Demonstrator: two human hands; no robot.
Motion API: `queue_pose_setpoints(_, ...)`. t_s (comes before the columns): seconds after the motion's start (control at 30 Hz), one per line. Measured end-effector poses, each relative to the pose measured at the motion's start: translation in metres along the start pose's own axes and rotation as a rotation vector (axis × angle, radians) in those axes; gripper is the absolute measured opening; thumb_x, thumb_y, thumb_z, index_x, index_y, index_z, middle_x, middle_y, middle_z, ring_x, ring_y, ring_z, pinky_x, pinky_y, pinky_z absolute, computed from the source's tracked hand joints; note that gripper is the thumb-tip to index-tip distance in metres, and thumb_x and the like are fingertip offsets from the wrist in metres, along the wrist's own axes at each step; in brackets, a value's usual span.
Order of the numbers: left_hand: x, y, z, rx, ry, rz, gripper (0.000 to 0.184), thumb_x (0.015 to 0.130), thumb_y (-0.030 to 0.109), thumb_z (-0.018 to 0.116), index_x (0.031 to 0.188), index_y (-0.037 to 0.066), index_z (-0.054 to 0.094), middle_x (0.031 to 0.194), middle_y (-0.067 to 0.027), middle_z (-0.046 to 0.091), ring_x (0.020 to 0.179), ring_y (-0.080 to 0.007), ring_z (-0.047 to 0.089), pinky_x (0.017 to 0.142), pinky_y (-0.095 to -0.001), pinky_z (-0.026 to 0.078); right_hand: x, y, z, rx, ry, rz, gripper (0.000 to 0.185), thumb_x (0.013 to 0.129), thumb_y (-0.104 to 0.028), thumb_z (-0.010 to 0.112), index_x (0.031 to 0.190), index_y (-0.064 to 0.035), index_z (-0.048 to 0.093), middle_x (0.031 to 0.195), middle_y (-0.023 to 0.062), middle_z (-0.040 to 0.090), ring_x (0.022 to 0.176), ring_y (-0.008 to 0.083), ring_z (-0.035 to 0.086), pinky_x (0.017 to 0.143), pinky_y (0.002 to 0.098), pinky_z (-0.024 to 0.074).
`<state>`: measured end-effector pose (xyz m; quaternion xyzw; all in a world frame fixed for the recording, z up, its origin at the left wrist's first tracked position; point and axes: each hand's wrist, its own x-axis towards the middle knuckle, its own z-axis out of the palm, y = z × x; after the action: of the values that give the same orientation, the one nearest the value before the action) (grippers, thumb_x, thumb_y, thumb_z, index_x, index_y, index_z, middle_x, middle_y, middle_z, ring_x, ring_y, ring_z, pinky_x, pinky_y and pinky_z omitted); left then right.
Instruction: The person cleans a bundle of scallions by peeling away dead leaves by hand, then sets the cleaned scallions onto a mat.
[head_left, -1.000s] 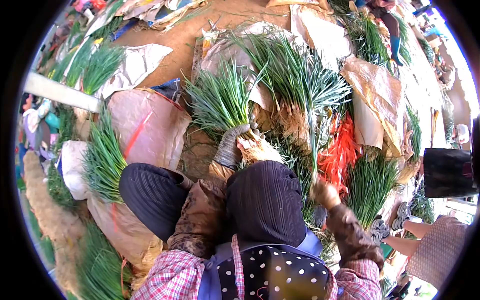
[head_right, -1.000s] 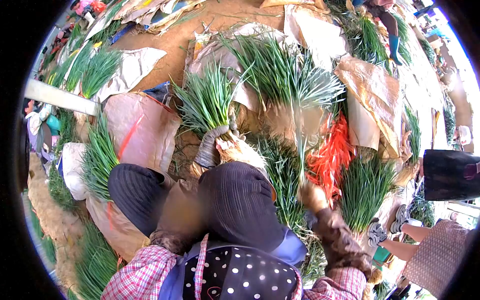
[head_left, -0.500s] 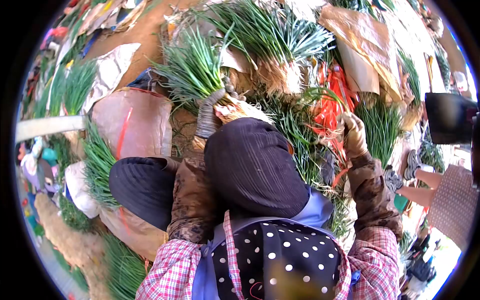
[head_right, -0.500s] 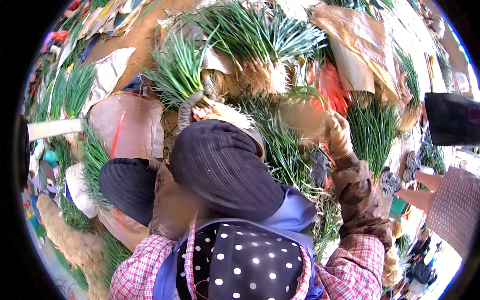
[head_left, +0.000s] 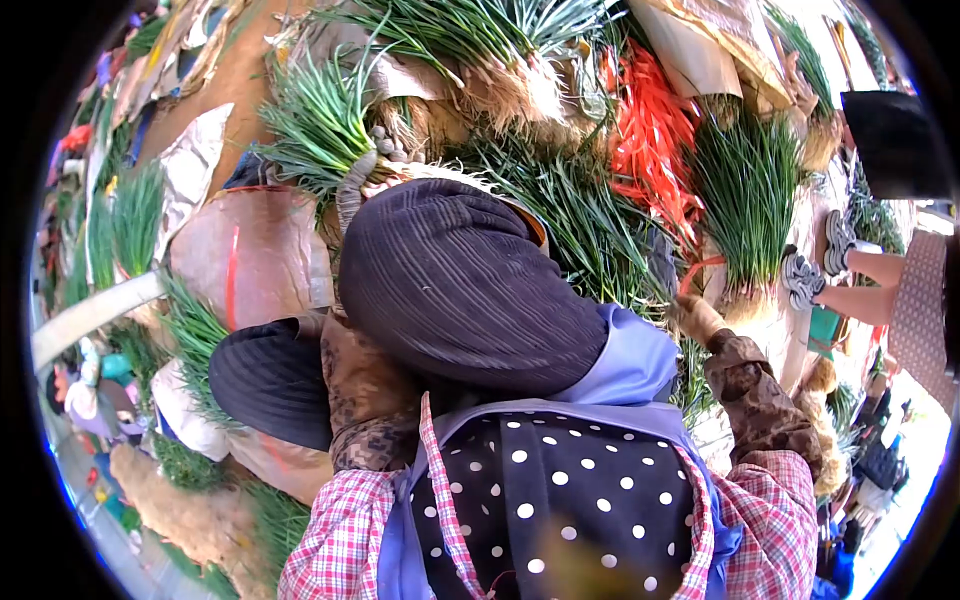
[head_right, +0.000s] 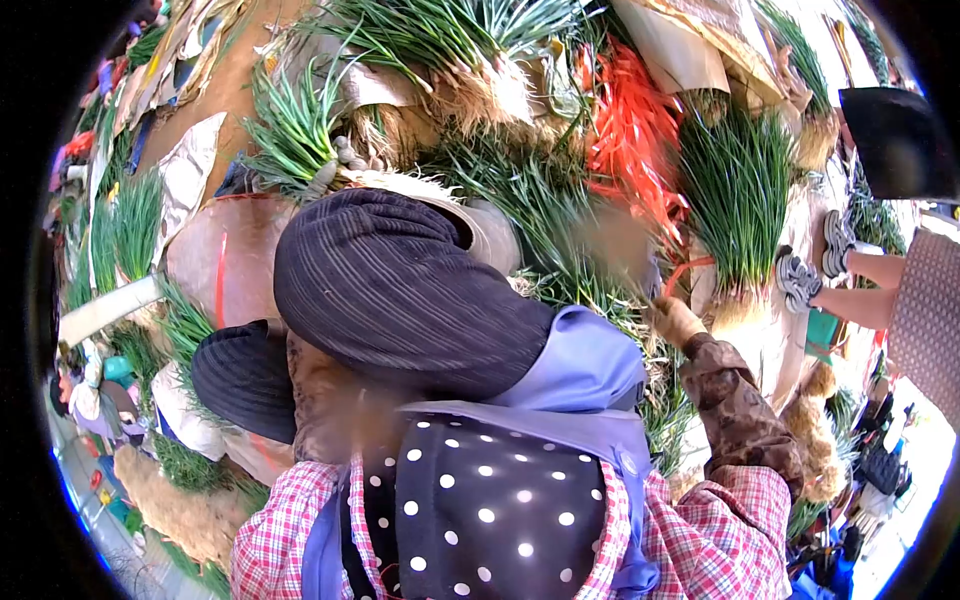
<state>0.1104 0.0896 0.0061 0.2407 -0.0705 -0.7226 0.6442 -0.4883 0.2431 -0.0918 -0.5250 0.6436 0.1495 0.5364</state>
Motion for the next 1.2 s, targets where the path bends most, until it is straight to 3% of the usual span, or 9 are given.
queue_pose_setpoints(0.07,-0.004,0.001,0.003,0.019,0.015,0.0,0.029,0.088,0.015,0.058,0.11,-0.002,0.05,0.093,-0.0126,0.06,0.064,-0.0182,0.057,0.063,-0.0295,0.05,-0.046,-0.084,-0.012,-0.688,-0.322,0.143,0.043,0.085,-0.04,0.061,0.103,-0.0008,0.065,0.102,0.0139,0.067,0.1,0.0318,0.061,0.088,0.0401,0.0476)
queue_pose_setpoints(0.13,-0.007,0.001,0.007,0.034,0.03,0.005,0.029,0.088,0.015,0.058,0.111,-0.002,0.049,0.094,-0.0126,0.06,0.064,-0.0179,0.056,0.063,-0.0292,0.05,-0.055,-0.078,-0.004,-0.916,-0.544,0.191,0.046,0.076,-0.045,0.068,0.102,-0.0068,0.068,0.1,0.0139,0.067,0.097,0.0336,0.062,0.085,0.0412,0.0494)
queue_pose_setpoints(0.2,-0.01,0.002,0.01,0.045,0.044,0.009,0.03,0.088,0.015,0.058,0.111,-0.002,0.049,0.094,-0.0126,0.06,0.064,-0.0176,0.056,0.063,-0.0289,0.05,-0.047,-0.114,-0.004,-0.984,-0.484,0.232,0.043,0.076,-0.042,0.068,0.102,-0.0073,0.069,0.101,0.0138,0.067,0.092,0.0312,0.065,0.082,0.0422,0.0511)
queue_pose_setpoints(0.37,-0.017,0.002,0.019,0.07,0.07,0.022,0.03,0.088,0.015,0.057,0.112,-0.002,0.049,0.095,-0.0126,0.06,0.063,-0.0168,0.055,0.062,-0.0281,0.049,0.031,-0.168,0.002,-0.335,0.325,-0.115,0.038,0.08,-0.038,0.061,0.09,-0.0027,0.068,0.086,0.0222,0.066,0.084,0.0361,0.064,0.075,0.0421,0.0502)
queue_pose_setpoints(0.57,-0.025,0.003,0.026,0.093,0.097,0.047,0.031,0.089,0.015,0.057,0.113,-0.002,0.049,0.096,-0.0126,0.06,0.063,-0.016,0.055,0.06,-0.0271,0.048,0.1,-0.167,0.012,-0.42,0.539,-0.44,0.024,0.077,-0.026,0.072,0.085,-0.0033,0.069,0.079,0.0121,0.068,0.072,0.0204,0.064,0.07,0.0335,0.0503)
queue_pose_setpoints(0.7,-0.025,0.002,0.03,0.093,0.116,0.066,0.031,0.089,0.015,0.057,0.114,-0.002,0.048,0.097,-0.0125,0.06,0.062,-0.0154,0.054,0.059,-0.0265,0.048,0.037,-0.228,-0.08,0.64,0.296,-0.334,0.028,0.085,-0.028,0.068,0.098,-0.0032,0.066,0.072,0.0018,0.062,0.062,0.0113,0.058,0.055,0.0266,0.046)
queue_pose_setpoints(0.87,-0.019,0.002,0.04,0.076,0.156,0.123,0.032,0.089,0.015,0.056,0.114,-0.002,0.048,0.098,-0.0125,0.06,0.062,-0.0146,0.053,0.058,-0.0257,0.047,0.014,-0.267,-0.156,0.96,0.339,-0.603,0.021,0.089,-0.021,0.063,0.098,-0.0034,0.069,0.067,-0.004,0.057,0.054,0.004,0.049,0.05,0.0187,0.0382)
queue_pose_setpoints(1.1,-0.012,0.009,0.062,0.012,0.264,0.204,0.031,0.09,0.014,0.055,0.115,-0.002,0.048,0.099,-0.0131,0.061,0.06,-0.0137,0.052,0.055,-0.0247,0.046,-0.022,-0.34,-0.162,0.974,0.358,-0.705,0.025,0.087,-0.02,0.065,0.103,-0.0009,0.066,0.072,0.0003,0.06,0.062,0.0091,0.055,0.057,0.0235,0.0449)
queue_pose_setpoints(1.2,-0.006,0.023,0.044,0.038,0.188,0.223,0.032,0.089,0.015,0.055,0.116,-0.001,0.05,0.097,-0.015,0.062,0.053,-0.0138,0.051,0.046,-0.0232,0.042,-0.031,-0.34,-0.14,0.367,0.505,-0.907,0.02,0.085,-0.023,0.066,0.093,-0.0037,0.067,0.07,-0.0007,0.06,0.061,0.01,0.054,0.058,0.0251,0.045)
